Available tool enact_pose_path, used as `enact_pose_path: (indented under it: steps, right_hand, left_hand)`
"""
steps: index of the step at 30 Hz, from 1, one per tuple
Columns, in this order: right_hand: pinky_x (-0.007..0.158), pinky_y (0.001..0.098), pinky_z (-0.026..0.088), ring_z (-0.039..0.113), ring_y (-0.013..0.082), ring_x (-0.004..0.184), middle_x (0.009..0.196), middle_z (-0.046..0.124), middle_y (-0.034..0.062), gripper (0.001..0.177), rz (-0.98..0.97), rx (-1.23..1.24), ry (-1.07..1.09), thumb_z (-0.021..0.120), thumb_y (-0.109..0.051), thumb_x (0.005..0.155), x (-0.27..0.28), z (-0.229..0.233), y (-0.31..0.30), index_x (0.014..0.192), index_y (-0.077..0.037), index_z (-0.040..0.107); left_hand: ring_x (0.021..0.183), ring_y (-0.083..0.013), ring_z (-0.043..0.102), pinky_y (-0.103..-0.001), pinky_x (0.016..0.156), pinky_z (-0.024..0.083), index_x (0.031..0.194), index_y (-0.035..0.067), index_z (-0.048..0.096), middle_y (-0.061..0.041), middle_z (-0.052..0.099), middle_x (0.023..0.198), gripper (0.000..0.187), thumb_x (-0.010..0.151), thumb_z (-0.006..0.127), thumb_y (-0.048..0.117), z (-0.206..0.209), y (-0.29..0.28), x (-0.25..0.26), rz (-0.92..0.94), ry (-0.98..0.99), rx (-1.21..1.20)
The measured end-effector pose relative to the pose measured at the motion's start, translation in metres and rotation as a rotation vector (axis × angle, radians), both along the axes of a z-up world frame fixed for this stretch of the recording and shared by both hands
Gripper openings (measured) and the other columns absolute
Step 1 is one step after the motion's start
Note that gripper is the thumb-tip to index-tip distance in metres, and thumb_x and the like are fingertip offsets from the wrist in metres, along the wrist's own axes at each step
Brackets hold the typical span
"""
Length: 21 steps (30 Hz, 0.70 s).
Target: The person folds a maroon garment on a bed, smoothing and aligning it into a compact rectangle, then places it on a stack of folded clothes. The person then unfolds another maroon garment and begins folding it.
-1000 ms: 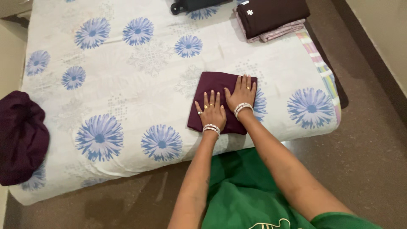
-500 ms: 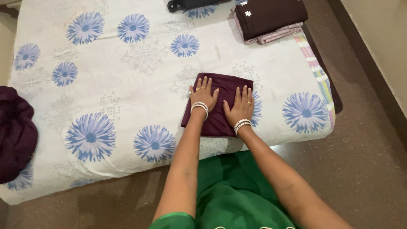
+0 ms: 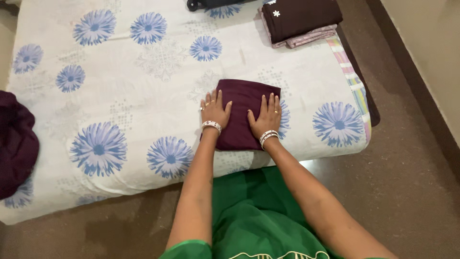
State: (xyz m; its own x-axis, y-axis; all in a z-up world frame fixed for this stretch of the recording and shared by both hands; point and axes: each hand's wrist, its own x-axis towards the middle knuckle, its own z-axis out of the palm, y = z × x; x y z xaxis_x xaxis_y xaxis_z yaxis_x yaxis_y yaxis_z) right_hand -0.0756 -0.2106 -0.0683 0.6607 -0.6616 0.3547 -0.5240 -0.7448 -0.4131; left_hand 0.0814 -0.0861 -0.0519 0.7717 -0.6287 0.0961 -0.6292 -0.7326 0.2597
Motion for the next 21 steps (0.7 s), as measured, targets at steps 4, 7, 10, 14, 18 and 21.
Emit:
enact_pose_path:
  steps: [4, 7, 10, 14, 18, 21]
  right_hand:
    - [0.124, 0.0549, 0.02, 0.024, 0.0423, 0.154, 0.164, 0.028, 0.0256, 0.079, -0.002, 0.01, -0.015, 0.066, -0.048, 0.093, 0.005, 0.003, -0.003, 0.152, -0.002, 0.043]
    - [0.125, 0.0534, 0.022, 0.022, 0.0467, 0.152, 0.164, 0.022, 0.0323, 0.088, -0.022, 0.036, -0.142, 0.067, -0.046, 0.095, -0.002, 0.0, 0.003, 0.157, 0.005, 0.032]
    - [0.123, 0.0519, 0.024, 0.023, 0.0466, 0.152, 0.164, 0.02, 0.032, 0.093, -0.083, 0.17, -0.161, 0.069, -0.047, 0.094, -0.008, -0.003, 0.007, 0.158, 0.005, 0.025]
    - [0.124, 0.0513, 0.025, 0.026, 0.047, 0.152, 0.165, 0.022, 0.0333, 0.094, -0.076, 0.213, -0.221, 0.068, -0.045, 0.097, -0.019, -0.013, 0.017, 0.159, 0.008, 0.021]
    - [0.124, 0.0493, 0.027, 0.03, 0.0466, 0.149, 0.161, 0.029, 0.0332, 0.099, -0.148, 0.369, -0.301, 0.073, -0.041, 0.092, -0.024, -0.02, 0.031, 0.159, 0.01, 0.02]
    - [0.118, 0.0472, 0.033, 0.041, 0.0468, 0.14, 0.151, 0.041, 0.0352, 0.102, -0.238, 0.458, -0.378, 0.086, -0.034, 0.082, -0.022, -0.013, 0.033, 0.151, 0.013, 0.029]
  left_hand:
    - [0.148, -0.039, 0.032, -0.056, 0.121, 0.018, 0.154, 0.012, 0.043, -0.016, 0.043, 0.158, 0.07, 0.099, 0.047, 0.054, 0.008, 0.024, -0.021, 0.083, -0.011, -0.053]
    - [0.149, -0.0399, 0.033, -0.056, 0.122, 0.019, 0.153, 0.012, 0.046, -0.016, 0.045, 0.157, 0.067, 0.099, 0.051, 0.052, 0.005, 0.049, -0.039, 0.114, -0.061, -0.122]
    - [0.148, -0.0396, 0.034, -0.057, 0.121, 0.019, 0.152, 0.011, 0.047, -0.016, 0.046, 0.156, 0.064, 0.099, 0.053, 0.047, 0.002, 0.071, -0.053, 0.104, -0.133, -0.162]
    - [0.149, -0.0385, 0.036, -0.055, 0.123, 0.02, 0.15, 0.008, 0.051, -0.015, 0.051, 0.154, 0.059, 0.101, 0.052, 0.041, -0.004, 0.085, -0.06, 0.078, -0.168, -0.235]
    - [0.147, -0.037, 0.039, -0.054, 0.123, 0.021, 0.146, 0.006, 0.055, -0.014, 0.055, 0.151, 0.055, 0.1, 0.053, 0.036, -0.011, 0.086, -0.061, 0.082, -0.194, -0.3]
    - [0.146, -0.0367, 0.041, -0.053, 0.123, 0.023, 0.144, 0.004, 0.056, -0.014, 0.057, 0.149, 0.053, 0.1, 0.054, 0.034, -0.014, 0.087, -0.061, 0.079, -0.211, -0.333]
